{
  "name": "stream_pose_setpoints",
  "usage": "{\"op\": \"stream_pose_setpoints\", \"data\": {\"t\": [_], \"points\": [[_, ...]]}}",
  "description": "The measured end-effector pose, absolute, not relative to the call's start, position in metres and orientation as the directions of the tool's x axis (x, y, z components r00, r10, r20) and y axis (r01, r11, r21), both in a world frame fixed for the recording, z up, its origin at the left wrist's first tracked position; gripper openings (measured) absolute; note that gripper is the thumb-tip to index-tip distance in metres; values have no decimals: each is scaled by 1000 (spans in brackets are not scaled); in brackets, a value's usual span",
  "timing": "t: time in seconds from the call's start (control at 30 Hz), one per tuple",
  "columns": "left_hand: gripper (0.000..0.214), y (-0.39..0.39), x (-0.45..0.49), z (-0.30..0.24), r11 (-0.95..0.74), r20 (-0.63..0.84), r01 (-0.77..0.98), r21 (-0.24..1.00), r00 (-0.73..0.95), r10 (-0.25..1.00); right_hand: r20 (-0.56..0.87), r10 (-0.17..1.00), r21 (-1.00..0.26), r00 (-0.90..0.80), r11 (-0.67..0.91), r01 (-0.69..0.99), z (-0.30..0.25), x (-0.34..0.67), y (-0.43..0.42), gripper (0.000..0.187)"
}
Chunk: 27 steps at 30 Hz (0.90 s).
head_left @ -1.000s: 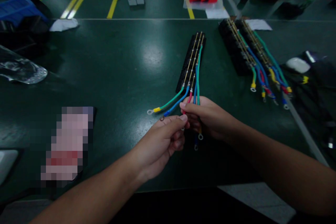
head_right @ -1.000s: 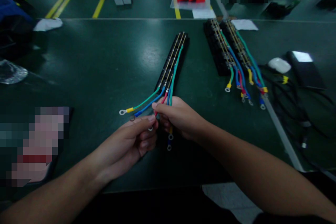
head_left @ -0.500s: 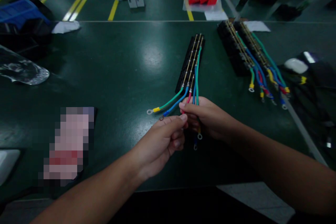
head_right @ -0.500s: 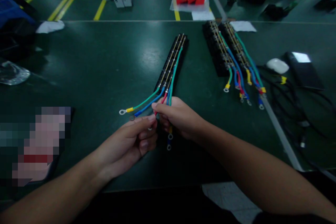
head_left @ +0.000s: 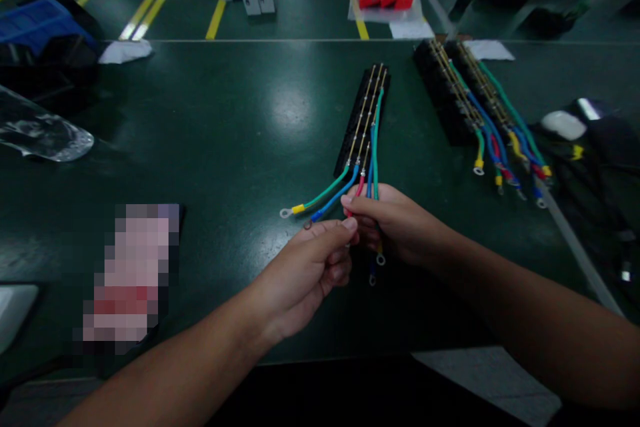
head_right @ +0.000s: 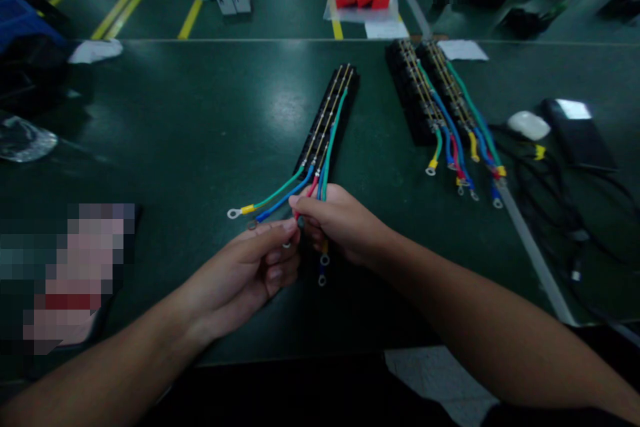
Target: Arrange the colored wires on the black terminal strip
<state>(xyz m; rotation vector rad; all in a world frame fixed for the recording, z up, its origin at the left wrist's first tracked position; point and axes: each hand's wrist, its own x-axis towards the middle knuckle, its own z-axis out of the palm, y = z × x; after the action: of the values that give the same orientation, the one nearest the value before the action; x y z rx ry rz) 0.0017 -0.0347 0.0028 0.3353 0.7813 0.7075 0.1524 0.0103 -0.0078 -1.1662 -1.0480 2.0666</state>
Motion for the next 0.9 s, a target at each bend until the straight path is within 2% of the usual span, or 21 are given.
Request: {"op": "stream_pose_setpoints", "data": {"t": [0.9], "points": [[23, -38, 2, 11, 759, -597, -430, 488, 470, 650, -464, 740, -830, -487, -555, -51, -2, 152, 11, 25]]}}
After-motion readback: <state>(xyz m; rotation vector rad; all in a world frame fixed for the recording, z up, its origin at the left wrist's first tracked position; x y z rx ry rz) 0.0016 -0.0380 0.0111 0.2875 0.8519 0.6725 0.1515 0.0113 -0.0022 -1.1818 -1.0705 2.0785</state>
